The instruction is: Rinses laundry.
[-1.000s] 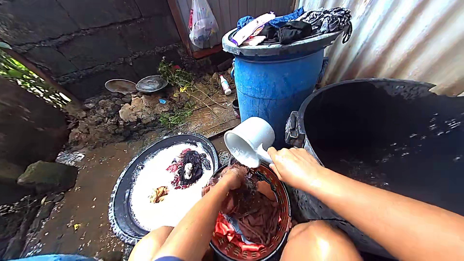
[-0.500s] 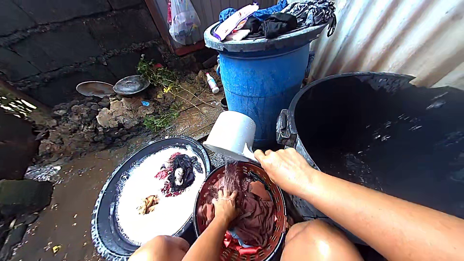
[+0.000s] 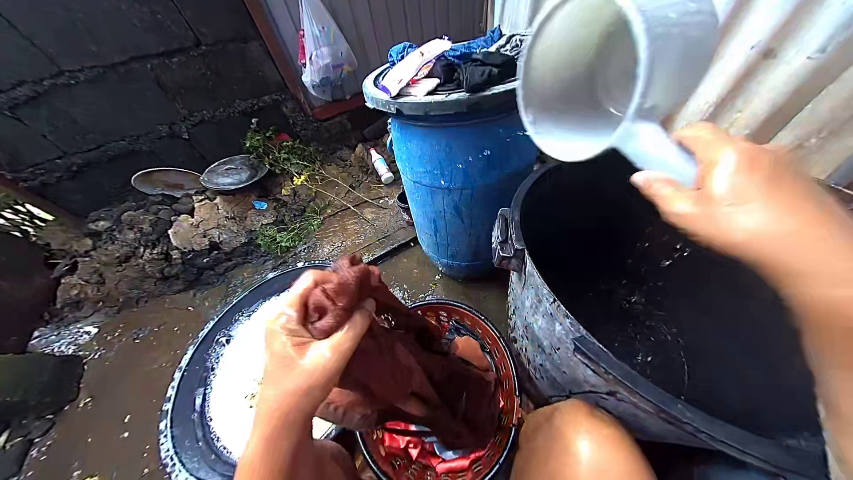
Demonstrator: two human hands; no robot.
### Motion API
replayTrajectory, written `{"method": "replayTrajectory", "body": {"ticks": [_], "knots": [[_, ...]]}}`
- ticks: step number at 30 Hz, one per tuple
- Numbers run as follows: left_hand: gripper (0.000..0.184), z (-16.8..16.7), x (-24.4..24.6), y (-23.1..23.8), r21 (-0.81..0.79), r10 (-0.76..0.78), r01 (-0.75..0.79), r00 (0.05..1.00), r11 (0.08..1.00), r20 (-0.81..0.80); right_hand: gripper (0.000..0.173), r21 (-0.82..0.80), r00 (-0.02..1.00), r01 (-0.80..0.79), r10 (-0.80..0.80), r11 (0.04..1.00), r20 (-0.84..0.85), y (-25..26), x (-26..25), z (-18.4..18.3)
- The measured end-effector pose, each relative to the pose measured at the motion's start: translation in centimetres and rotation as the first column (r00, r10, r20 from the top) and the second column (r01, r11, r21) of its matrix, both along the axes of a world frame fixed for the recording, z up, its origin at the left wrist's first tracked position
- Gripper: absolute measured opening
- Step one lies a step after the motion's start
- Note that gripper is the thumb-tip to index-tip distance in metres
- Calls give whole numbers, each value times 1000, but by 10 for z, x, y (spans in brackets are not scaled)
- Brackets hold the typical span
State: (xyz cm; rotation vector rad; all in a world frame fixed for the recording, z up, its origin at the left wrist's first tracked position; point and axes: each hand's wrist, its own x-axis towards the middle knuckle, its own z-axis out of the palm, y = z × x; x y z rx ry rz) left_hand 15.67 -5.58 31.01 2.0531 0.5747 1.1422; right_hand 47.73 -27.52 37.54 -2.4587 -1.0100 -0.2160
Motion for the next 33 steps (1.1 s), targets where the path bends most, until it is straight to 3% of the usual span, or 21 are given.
{"method": "replayTrajectory", "body": {"ticks": [2, 4, 6, 7, 8, 9, 10, 11, 12, 14, 17, 20, 25, 27, 28, 30, 32, 33], "knots": [[29, 34, -5, -4, 124, -22, 17, 999, 992, 42, 47, 11, 999, -43, 43, 999, -18, -42, 75, -25], [30, 44, -1, -11, 160, -35, 37, 999, 987, -13, 33, -72, 984, -50, 36, 996, -174, -72, 121, -50], [25, 21, 11, -15, 98, -20, 39, 982, 994, -188, 25, -290, 909, 28, -145, 957, -390, -68, 114, -53], [27, 0, 19, -15, 42, -3, 19, 939, 999, -344, 25, -448, 839, 58, -287, 892, -463, -53, 99, -47], [34, -27, 29, -11, -28, -12, -4, 847, 1000, -532, 25, -555, 788, 58, -379, 830, -485, -40, 93, -51], [42, -58, 39, -6, -114, -53, -44, 684, 993, -727, 25, -624, 762, 42, -428, 780, -485, -30, 90, -64], [50, -96, 47, 0, -154, -93, -94, 464, 984, -881, 26, -670, 754, 27, -455, 742, -473, -24, 91, -82], [59, -137, 50, -1, -143, -106, -125, 266, 982, -958, 29, -701, 763, 12, -460, 713, -454, -20, 93, -105], [63, -169, 49, -9, -123, -107, -117, 136, 985, -985, 32, -732, 771, -8, -462, 681, -438, -17, 95, -124], [53, -205, 44, -42, -158, -161, 38, 100, 987, -982, 37, -800, 815, -34, -447, 599, -369, -8, 92, -152], [34, -223, 46, -85, -348, -385, 301, 73, 888, -920, 41, -911, 885, -84, -390, 403, -254, -1, 64, -173], [48, -246, 43, -89, -355, -372, 258, 15, 898, -928, 40, -935, 883, -166, -376, 312, -282, -2, 32, -198], [80, -271, 34, -74, -182, -173, 179, -63, 967, -983, 44, -816, 791, -492, -234, 304, -565, 12, -7, -244], [93, -277, 35, -66, -176, -167, 129, -76, 976, -983, 46, -783, 766, -506, -229, 362, -601, 20, -13, -227], [88, -278, 35, -63, -185, -176, 123, -77, 975, -981, 45, -758, 743, -494, -245, 427, -622, 24, -15, -210], [56, -279, 33, -58, -188, -185, 130, -36, 974, -982, 41, -712, 639, -466, -358, 525, -681, 41, 2, -201], [38, -280, 33, -54, -192, -195, 105, 18, 976, -981, 33, -620, 514, -196, -458, 760, -725, 48, 4, -194], [37, -276, 34, -51, -222, -225, 48, 55, 974, -973, 32, -565, 460, -70, -476, 822, -750, 50, -1, -179]]}}
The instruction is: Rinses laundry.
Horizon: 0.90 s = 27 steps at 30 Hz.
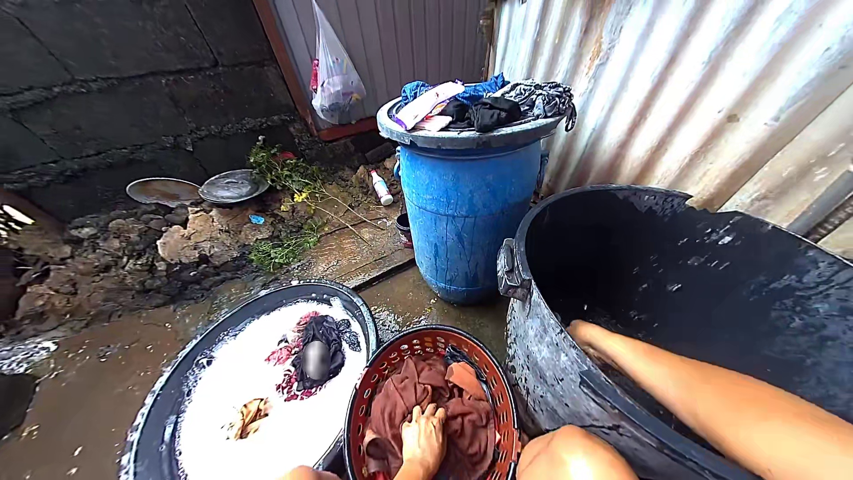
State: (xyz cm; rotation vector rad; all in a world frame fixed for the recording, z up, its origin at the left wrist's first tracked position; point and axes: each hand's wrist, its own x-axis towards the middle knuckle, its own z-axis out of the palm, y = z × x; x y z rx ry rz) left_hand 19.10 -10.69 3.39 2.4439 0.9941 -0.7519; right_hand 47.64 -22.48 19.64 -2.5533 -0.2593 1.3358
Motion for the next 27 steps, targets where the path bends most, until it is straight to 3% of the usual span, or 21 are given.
{"method": "replayTrajectory", "body": {"ticks": [3, 5, 7, 9, 12, 15, 17, 19, 22, 24, 25, 26, 27], "knots": [[40, 18, 2, 15, -196, 333, -307, 935, 931, 118, 24, 188, 968, 243, -251, 952, 22, -2, 11, 25], [39, 38, -1, 22, -372, 557, -448, 784, 813, 274, 24, 268, 957, 276, -290, 923, 16, -7, 24, 45], [27, 73, -5, 24, -437, 631, -459, 623, 774, 462, 22, 352, 953, 259, -297, 900, 58, -12, 38, 64], [15, 117, -11, 28, -415, 588, -420, 502, 807, 634, 22, 464, 936, 251, -335, 850, 109, -23, 53, 78], [22, 201, -18, 30, -419, 495, -340, 178, 842, 850, 23, 613, 876, 292, -463, 734, 136, -46, 64, 105], [25, 284, -21, 31, -342, 337, -293, -70, 893, 939, 18, 712, 837, 321, -538, 625, 95, -64, 63, 133], [31, 322, -20, 32, -260, 213, -272, -191, 926, 958, 16, 778, 825, 304, -561, 550, 74, -72, 60, 147], [34, 346, -15, 32, -122, 51, -280, -248, 952, 967, 14, 827, 826, 268, -560, 495, 68, -76, 52, 156], [31, 345, -2, 32, 68, -142, -303, -231, 951, 962, 12, 885, 834, 192, -545, 423, 80, -77, 34, 169], [19, 303, 10, 34, 133, -165, -325, -74, 936, 983, 11, 910, 849, 144, -521, 389, 88, -76, 20, 175], [13, 269, 16, 38, 158, -133, -328, 98, 931, 986, 11, 919, 859, 117, -504, 375, 96, -75, 14, 177], [16, 234, 19, 41, 140, -35, -290, 341, 947, 939, 10, 927, 870, 84, -481, 366, 111, -73, 8, 176], [27, 201, 22, 46, 80, 71, -219, 604, 972, 793, 7, 930, 880, 46, -455, 363, 135, -73, 4, 172]]}}
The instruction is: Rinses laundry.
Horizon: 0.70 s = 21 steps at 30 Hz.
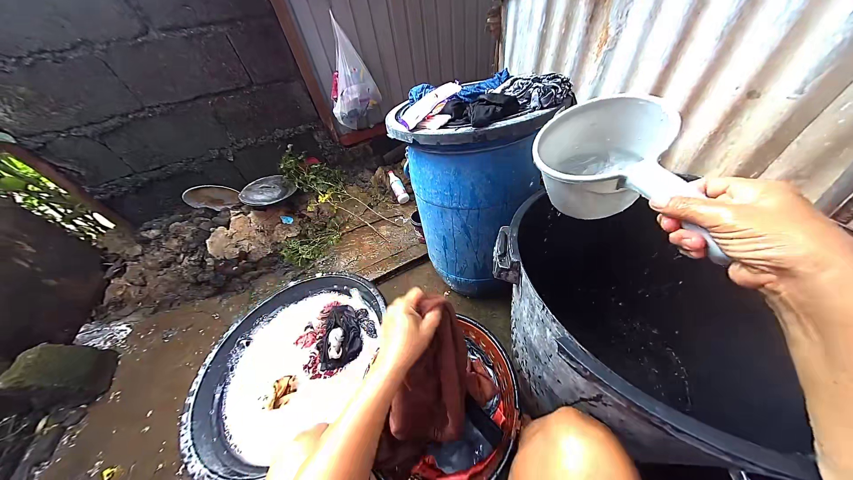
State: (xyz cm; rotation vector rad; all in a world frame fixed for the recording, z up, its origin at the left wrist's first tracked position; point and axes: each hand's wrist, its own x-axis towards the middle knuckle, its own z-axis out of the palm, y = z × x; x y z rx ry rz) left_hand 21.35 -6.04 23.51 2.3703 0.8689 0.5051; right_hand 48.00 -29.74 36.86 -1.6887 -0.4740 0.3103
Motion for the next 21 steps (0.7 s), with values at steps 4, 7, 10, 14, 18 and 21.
{"method": "replayTrajectory", "body": {"ticks": [4, 7, 10, 14, 18, 21], "knots": [[50, -95, 5, 18, -440, -184, -47, 865, 897, -466, 5, -58, 988, -97, 103, 994, 116, 8, -19, -13], [32, -93, 6, 26, -656, -10, -185, 959, 732, -282, 7, -141, 944, -172, 204, 975, 260, 19, -32, -21], [24, -64, 16, 36, -796, 199, -247, 967, 553, -162, 12, -223, 869, -169, 251, 960, 426, 25, -41, -28], [20, -37, 29, 45, -819, 226, -257, 961, 513, -160, 18, -323, 747, -127, 305, 938, 591, 31, -61, -32], [29, -40, 29, 47, -756, 94, -217, 975, 618, -202, 23, -402, 620, -95, 370, 911, 691, 42, -76, -42], [32, -52, 17, 42, -636, -41, -214, 932, 741, -360, 27, -476, 512, -73, 442, 877, 736, 53, -88, -54]]}}
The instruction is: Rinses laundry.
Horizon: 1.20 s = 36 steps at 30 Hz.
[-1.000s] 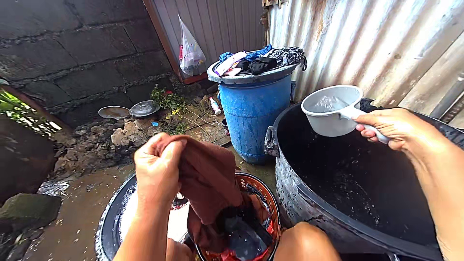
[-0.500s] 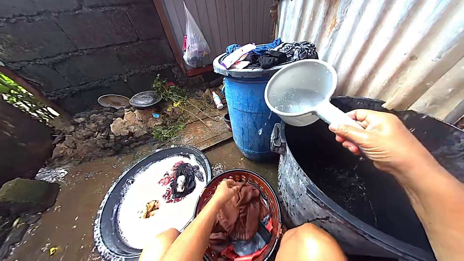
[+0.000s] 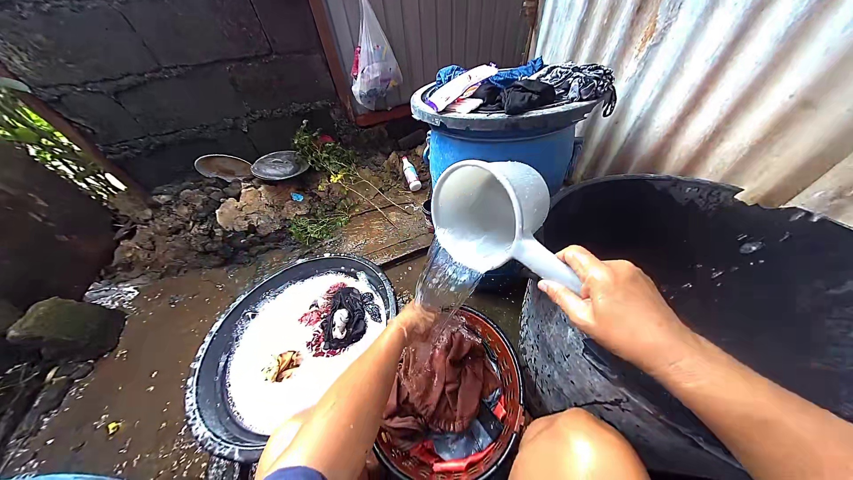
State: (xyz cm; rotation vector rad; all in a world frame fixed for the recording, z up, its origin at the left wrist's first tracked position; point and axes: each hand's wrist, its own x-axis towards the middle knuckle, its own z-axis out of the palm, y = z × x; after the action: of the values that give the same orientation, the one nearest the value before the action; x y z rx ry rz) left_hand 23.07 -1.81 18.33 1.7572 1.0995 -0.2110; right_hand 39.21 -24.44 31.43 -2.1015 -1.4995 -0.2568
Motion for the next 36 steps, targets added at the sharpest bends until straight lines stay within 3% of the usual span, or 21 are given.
{"method": "replayTrajectory", "body": {"ticks": [2, 7, 9, 10, 12, 16, 20, 23, 26, 28, 29, 31, 33, 34, 36], "knots": [[34, -15, -6, -2, 38, -64, 70, 990, 997, -128, 26, -50, 998, -25, 29, 998, 64, 6, -8, -7], [33, -64, -14, 1, 9, 46, -45, 987, 999, -156, 26, -309, 991, -53, 88, 950, 99, 14, -27, -18], [37, -67, -17, 1, 116, -100, 128, 970, 985, -220, 24, -368, 983, -54, 113, 928, 141, 17, -30, -23], [45, -65, -18, 0, 165, -169, 224, 941, 960, -295, 22, -355, 977, -58, 126, 933, 173, 18, -30, -26], [59, -68, -24, -8, 205, -172, 278, 891, 938, -420, 17, -260, 956, -78, 147, 962, 256, 19, -28, -33], [84, -111, -48, -23, 197, -49, 172, 858, 965, -512, 15, -29, 916, -120, 122, 992, 381, 21, -22, -38], [82, -127, -60, -30, 261, -16, 174, 858, 950, -513, 25, 162, 953, 40, -86, 986, 291, 10, -19, -19], [58, -118, -63, -26, 274, 3, 131, 897, 953, -441, 36, 174, 946, 295, -313, 940, 86, -15, -7, 2], [46, -117, -69, -23, 233, -46, 133, 937, 963, -345, 43, 4, 847, 523, -519, 853, -116, -41, 21, 13], [41, -111, -69, -23, 183, -32, 81, 965, 980, -259, 49, -132, 776, 599, -613, 790, -147, -51, 37, 15], [36, -107, -67, -23, 158, 16, 15, 981, 987, -192, 55, -125, 782, 596, -608, 794, -137, -54, 39, 14], [22, -93, -60, -26, 104, 174, -176, 984, 979, 30, 66, 12, 871, 483, -479, 876, -108, -51, 24, 13], [12, -65, -52, -31, 12, 318, -337, 898, 941, 306, 66, 35, 947, 277, -267, 960, -177, -37, -19, 11], [16, -44, -49, -36, -56, 373, -389, 818, 919, 437, 68, -53, 941, 160, -168, 986, -295, -28, -44, 5], [27, 6, -45, -48, -212, 431, -394, 628, 894, 648, 98, -333, 832, -77, -123, 940, -541, -1, -80, -19]]}}
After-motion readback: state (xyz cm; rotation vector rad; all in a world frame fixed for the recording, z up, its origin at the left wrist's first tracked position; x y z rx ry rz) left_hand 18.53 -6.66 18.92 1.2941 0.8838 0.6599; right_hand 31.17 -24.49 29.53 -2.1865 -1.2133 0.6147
